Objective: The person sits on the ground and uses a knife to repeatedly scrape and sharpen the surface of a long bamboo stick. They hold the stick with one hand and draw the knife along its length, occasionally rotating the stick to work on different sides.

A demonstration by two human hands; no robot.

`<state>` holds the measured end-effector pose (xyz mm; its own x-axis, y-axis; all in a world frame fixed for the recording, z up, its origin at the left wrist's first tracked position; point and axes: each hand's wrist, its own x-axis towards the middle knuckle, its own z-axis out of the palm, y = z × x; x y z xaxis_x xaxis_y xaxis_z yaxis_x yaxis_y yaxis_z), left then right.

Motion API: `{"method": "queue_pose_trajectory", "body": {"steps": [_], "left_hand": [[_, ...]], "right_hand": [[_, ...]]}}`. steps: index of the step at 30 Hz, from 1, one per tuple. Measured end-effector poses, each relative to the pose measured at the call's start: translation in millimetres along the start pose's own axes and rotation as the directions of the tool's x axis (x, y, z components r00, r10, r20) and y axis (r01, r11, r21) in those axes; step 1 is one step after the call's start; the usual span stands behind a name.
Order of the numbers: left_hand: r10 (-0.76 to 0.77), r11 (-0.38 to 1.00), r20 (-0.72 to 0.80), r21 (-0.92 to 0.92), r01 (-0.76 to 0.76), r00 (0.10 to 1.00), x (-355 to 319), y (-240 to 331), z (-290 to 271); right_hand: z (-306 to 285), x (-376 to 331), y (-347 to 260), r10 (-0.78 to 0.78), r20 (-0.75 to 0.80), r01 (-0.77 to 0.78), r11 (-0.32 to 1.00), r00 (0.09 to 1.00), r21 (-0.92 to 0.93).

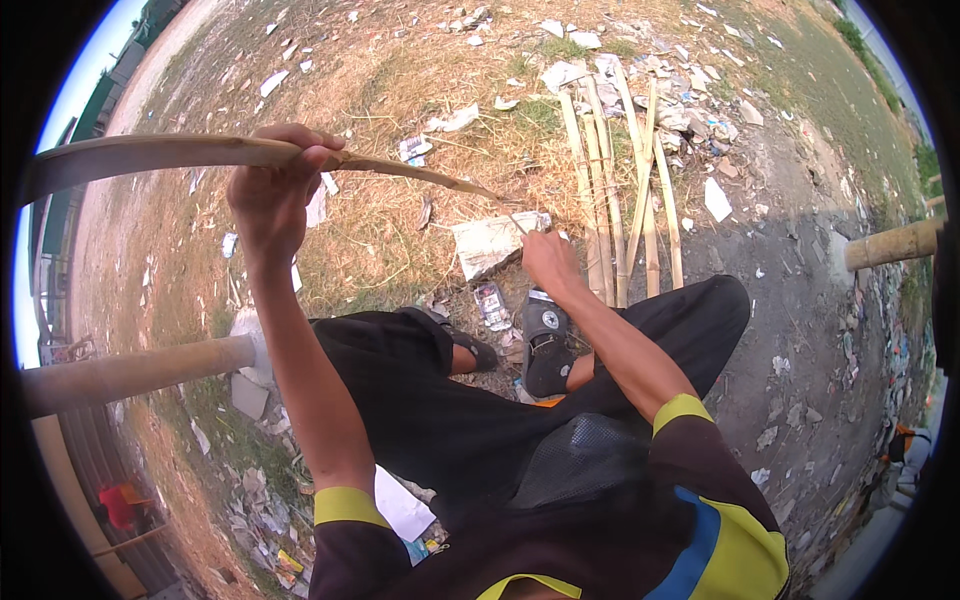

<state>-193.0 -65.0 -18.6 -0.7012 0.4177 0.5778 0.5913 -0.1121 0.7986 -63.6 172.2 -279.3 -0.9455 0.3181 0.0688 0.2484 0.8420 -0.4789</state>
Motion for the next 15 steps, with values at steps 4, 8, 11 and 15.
{"method": "queue_pose_trajectory", "body": {"steps": [4,8,11,15], "left_hand": [[0.007,1.000,0.021,-0.016,-0.007,1.000,-6.2,2.0,2.0],[0.035,0.998,0.097,-0.047,-0.030,0.995,-0.1,4.4,-1.0],[0.011,1.000,-0.019,0.008,-0.011,1.000,-5.5,6.7,5.9],[0.031,0.949,-0.446,0.293,0.114,0.894,3.4,0.6,23.1]], "right_hand": [[-38.5,-21.9,-22.8,-0.005,-0.046,0.014,0.981,0.999,0.194],[-37.4,-21.8,-48.8,-0.019,-0.004,0.020,0.982,1.000,0.189],[8.1,-20.2,6.9,0.158,0.213,-0.176,0.982,0.964,0.071],[-1.0,-17.4,23.8,0.188,0.114,-0.205,0.967,0.975,0.153]]}}
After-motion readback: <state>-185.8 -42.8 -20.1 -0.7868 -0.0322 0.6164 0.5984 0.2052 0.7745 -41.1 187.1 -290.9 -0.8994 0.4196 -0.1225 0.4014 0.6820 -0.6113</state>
